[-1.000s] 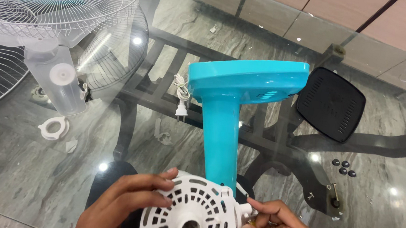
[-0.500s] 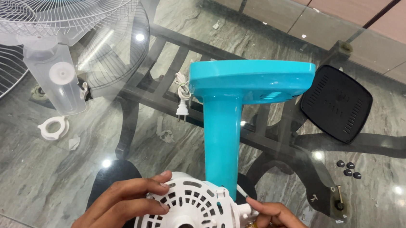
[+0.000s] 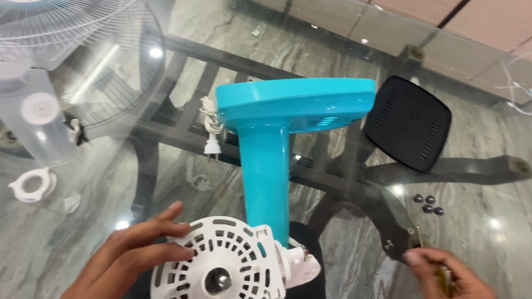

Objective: The person assembles a small electric fan by attaching a white plastic base to the turquoise fan body. They insert and tighten multiple screws using a yellow-handled screwdriver, securing the base to the fan stand on a glass table.

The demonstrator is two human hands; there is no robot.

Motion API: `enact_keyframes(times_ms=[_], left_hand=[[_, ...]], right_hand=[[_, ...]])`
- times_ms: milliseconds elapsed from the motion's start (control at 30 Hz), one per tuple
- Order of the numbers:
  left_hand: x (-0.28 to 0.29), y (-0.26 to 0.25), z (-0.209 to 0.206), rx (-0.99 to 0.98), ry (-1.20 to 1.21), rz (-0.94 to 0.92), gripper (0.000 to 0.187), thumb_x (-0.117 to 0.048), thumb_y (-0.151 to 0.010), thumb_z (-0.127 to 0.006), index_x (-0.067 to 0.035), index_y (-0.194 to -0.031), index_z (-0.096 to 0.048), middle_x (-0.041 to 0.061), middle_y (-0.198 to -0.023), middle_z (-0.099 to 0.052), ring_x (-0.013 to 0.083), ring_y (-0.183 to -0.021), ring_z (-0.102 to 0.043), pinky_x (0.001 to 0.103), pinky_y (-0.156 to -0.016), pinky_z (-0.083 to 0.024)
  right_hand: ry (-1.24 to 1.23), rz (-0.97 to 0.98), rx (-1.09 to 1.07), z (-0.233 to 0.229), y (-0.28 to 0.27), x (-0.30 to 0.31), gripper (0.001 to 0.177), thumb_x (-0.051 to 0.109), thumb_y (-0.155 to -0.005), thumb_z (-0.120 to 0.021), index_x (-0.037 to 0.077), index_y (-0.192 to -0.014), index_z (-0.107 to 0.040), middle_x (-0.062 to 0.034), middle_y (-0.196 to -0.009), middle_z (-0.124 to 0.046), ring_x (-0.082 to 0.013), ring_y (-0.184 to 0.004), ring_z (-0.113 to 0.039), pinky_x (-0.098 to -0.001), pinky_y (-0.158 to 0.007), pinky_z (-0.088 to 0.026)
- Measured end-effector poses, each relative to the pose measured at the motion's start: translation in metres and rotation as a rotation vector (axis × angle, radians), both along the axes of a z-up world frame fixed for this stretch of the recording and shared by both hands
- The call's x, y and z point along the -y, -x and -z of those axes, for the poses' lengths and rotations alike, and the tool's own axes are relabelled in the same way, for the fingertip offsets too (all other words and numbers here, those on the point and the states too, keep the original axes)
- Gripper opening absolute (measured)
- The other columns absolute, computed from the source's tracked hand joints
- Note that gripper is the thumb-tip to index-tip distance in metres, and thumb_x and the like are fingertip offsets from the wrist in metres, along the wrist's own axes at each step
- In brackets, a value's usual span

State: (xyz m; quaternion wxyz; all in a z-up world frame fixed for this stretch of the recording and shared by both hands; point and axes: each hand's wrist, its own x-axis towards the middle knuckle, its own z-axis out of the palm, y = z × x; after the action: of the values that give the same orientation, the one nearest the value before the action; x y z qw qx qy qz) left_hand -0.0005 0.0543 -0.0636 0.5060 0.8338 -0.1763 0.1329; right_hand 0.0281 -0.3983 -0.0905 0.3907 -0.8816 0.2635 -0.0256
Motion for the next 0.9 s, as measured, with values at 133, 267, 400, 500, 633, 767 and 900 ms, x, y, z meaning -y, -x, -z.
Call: enact_keyframes(times_ms=[133,267,400,500,633,767,900], left_hand=[[0.006,0.002,0.014,0.087,-0.026,-0.023,0.045,-0.044,-0.084,-0.081,-0.015,-0.117,-0.069,0.011,-0.131,-0.065,0.0360,-0.143,-0.051,0.050,-0.103,-0.045],[0.007,0.009,0.033,0.130,-0.061,-0.159,0.039,-0.036,-0.084,-0.076,-0.018,-0.117,-0.069,0.009,-0.131,-0.067,0.0395,-0.145,-0.051,0.054,-0.109,-0.043],[0.002,0.002,0.050,0.272,-0.254,-0.187,0.031,-0.036,-0.084,-0.074,-0.023,-0.112,-0.069,0.004,-0.129,-0.067,0.0337,-0.132,-0.062,0.058,-0.114,-0.040],[0.028,0.017,0.066,0.205,-0.207,-0.509,0.038,-0.039,-0.078,-0.074,-0.017,-0.109,-0.072,0.015,-0.128,-0.065,0.0410,-0.129,-0.061,0.056,-0.111,-0.045],[0.043,0.027,0.091,0.156,0.030,-0.583,0.033,-0.033,-0.094,-0.065,-0.011,-0.118,-0.067,0.023,-0.135,-0.062,0.0396,-0.130,-0.063,0.050,-0.107,-0.053],[-0.003,0.004,0.093,0.089,0.012,-0.262,0.037,-0.036,-0.096,-0.054,-0.014,-0.120,-0.070,0.023,-0.136,-0.067,0.0437,-0.139,-0.056,0.056,-0.112,-0.045],[-0.023,-0.018,0.043,0.154,0.199,0.153,0.055,-0.058,-0.098,-0.057,-0.010,-0.125,-0.061,0.015,-0.126,-0.074,0.0337,-0.131,-0.071,0.062,-0.123,-0.034]], right_hand=[[0.216,-0.120,-0.080,0.018,0.002,-0.009,0.028,0.029,-0.080,-0.086,0.012,-0.101,-0.082,-0.0021,-0.082,-0.077,-0.0121,-0.077,-0.078,-0.0294,-0.075,-0.060],[0.420,-0.118,-0.302,0.034,-0.008,-0.027,0.036,0.037,-0.073,-0.092,0.017,-0.102,-0.083,0.0001,-0.088,-0.078,-0.0091,-0.086,-0.079,-0.0289,-0.084,-0.062],[0.376,-0.107,-0.393,0.045,-0.014,-0.024,0.030,0.037,-0.078,-0.088,0.017,-0.101,-0.086,-0.0006,-0.091,-0.080,-0.0099,-0.089,-0.081,-0.0287,-0.087,-0.062],[0.321,-0.134,-0.413,0.050,-0.015,-0.014,0.025,0.035,-0.083,-0.085,0.019,-0.102,-0.087,-0.0010,-0.092,-0.080,-0.0114,-0.086,-0.080,-0.0292,-0.085,-0.061],[0.161,-0.135,-0.345,0.053,-0.016,-0.011,0.019,0.029,-0.091,-0.082,0.013,-0.102,-0.086,-0.0049,-0.082,-0.078,-0.0117,-0.071,-0.071,-0.0274,-0.072,-0.057],[0.022,-0.155,-0.276,0.053,-0.014,-0.017,0.018,0.025,-0.095,-0.080,0.008,-0.100,-0.078,-0.0120,-0.067,-0.067,-0.0121,-0.055,-0.051,-0.0286,-0.056,-0.041],[-0.178,-0.127,-0.025,0.054,-0.008,-0.038,0.020,0.022,-0.091,-0.073,0.003,-0.096,-0.071,-0.0089,-0.065,-0.066,-0.0106,-0.049,-0.051,-0.0265,-0.045,-0.040]])
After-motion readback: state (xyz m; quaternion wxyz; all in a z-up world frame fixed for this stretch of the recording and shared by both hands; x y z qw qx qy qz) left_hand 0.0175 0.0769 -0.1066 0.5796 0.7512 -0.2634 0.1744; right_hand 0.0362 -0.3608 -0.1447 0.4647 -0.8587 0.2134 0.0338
